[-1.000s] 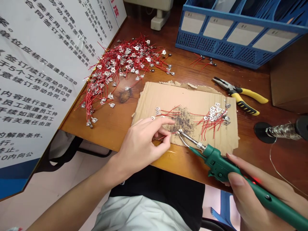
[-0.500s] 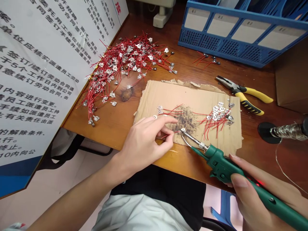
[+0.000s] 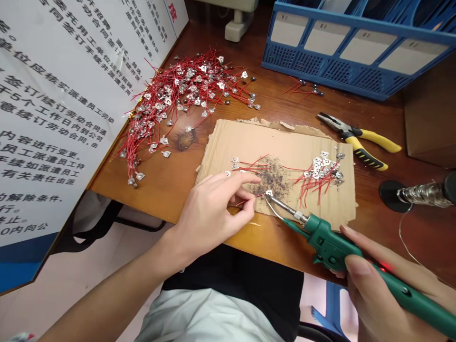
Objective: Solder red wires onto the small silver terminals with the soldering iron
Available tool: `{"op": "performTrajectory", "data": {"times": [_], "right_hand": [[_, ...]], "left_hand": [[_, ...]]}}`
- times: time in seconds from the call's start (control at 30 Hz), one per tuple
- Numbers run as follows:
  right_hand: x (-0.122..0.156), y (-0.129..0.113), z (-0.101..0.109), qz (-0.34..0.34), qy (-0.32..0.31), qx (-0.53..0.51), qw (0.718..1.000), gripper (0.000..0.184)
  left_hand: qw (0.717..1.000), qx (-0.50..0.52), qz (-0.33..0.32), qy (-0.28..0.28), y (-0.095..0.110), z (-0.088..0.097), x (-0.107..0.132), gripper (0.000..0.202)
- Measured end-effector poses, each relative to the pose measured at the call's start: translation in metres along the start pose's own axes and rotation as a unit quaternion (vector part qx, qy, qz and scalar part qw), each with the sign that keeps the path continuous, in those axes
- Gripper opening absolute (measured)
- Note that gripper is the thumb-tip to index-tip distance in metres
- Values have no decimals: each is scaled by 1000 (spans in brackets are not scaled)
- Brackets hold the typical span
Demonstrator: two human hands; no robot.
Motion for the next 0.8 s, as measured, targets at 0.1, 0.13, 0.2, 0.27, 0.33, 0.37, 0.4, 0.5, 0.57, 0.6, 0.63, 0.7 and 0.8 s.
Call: {"op": "performTrajectory", "data": {"times": [0.1, 0.13, 0.2, 0.27, 0.33, 0.37, 0.4, 0.5, 0.57, 0.6, 0.63, 0.7, 0.8], "right_hand": [[1, 0, 0, -4, -3, -2, 1000, 14], [2, 0, 1, -17, 2, -3, 1000, 14], [3, 1, 1, -59, 16, -13, 998, 16], [5, 2, 1, -99, 34, -26, 994, 20], [5, 1, 1, -106, 42, -23, 993, 20], [5, 0, 0, -98, 42, -14, 994, 18], [4, -1, 0, -86, 41, -4, 995, 16], [2, -3, -2, -55, 40, 13, 998, 10], [1, -3, -2, -47, 40, 16, 998, 9], [1, -3, -2, -45, 39, 18, 998, 9], [1, -3, -2, -45, 38, 23, 998, 9], [2, -2, -1, -44, 34, 29, 998, 9], [3, 0, 0, -43, 27, 27, 998, 11]], "left_hand": [[1000, -2, 0, 0, 0, 0, 1, 34], [1000, -3, 0, 0, -1, 1, 1, 34], [1000, -5, 0, -1, -1, 1, 1, 34], [1000, -4, 3, -4, -1, 1, 1, 34], [1000, -2, 6, -7, -1, 1, 1, 34], [1000, -1, 7, -8, -1, 1, 0, 34], [1000, -2, 8, -8, -1, 1, 0, 33], [1000, -6, 9, -9, 0, 0, 0, 32], [1000, -9, 10, -10, 0, 0, 0, 32], [1000, -9, 11, -9, -1, 0, 1, 32], [1000, -9, 11, -9, -1, 0, 1, 32], [1000, -8, 12, -9, -1, 0, 1, 32], [1000, -8, 12, -10, -1, 0, 0, 33]]}}
Point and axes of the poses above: each hand's wrist, its own x-axis away from the middle knuckle, its own z-axis out of the back of the hand, y = z × x, the point moved 6 cm from there along -x, towards the middle knuckle, and after that the axes turned 12 degrees about -x, right-handed, at the moved point
